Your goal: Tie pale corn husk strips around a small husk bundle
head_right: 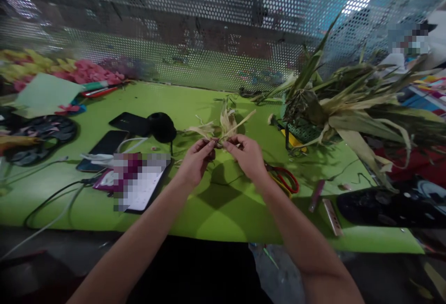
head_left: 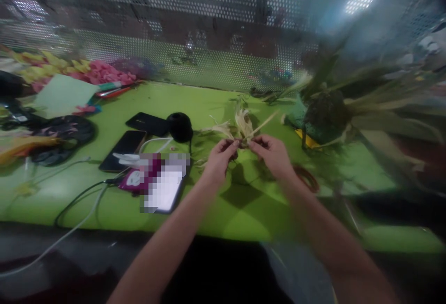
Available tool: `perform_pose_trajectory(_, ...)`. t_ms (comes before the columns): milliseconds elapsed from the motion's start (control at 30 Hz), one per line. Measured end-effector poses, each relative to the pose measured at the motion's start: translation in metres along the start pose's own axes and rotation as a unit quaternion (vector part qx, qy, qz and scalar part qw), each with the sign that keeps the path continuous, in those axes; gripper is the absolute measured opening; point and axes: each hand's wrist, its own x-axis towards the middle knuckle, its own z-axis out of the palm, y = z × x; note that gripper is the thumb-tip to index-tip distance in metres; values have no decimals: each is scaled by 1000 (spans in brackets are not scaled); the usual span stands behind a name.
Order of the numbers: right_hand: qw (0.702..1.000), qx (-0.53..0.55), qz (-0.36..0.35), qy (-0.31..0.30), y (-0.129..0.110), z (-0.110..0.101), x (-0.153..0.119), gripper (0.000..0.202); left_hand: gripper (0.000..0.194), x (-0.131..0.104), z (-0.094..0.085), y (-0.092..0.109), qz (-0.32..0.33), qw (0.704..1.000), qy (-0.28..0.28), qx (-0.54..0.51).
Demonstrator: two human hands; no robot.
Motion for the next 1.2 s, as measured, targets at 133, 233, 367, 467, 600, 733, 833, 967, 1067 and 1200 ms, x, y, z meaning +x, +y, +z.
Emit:
perform_pose_trajectory(133,996,84,27,-15,5,2,3,25,21,-2,1,1,-20,999,-33,-14)
perform_pose_trajectory(233,995,97,25,-9,7,3,3,21,24,-2,1,1,-48,997,-50,-16)
perform_pose_trajectory(367,994,108,26,13,7,5,4,22,28,-3,2,1,-49,998,-48,5)
perform_pose_trajectory(467,994,104,12,13,5,6,4,21,29,-4,3,1,-39,997,-53,28)
perform_pose_trajectory(600,996,88,-9,3,5,5,3,17,31,-5,2,1,-36,998,-54,28)
perform_pose_trajectory(733,997,82,-2,9,8,6,3,13,32,-4,2,-1,-57,996,-71,-1)
perform_pose_trajectory(833,994,111,19,6,10,8,4,15,29,-4,3,-1,-76,993,-85,-31)
perform_pose_trajectory(967,990,139,29,2,13,9,4,19,25,-5,6,-1,-82,992,-79,-50)
perform_pose_trajectory(1067,991,127,28,6,13,9,4,17,26,-5,8,0,-64,995,-67,-39)
perform_pose_trajectory(1200,990,131,54,22,13,10,5,18,28,-5,8,-1,-47,996,-63,-40)
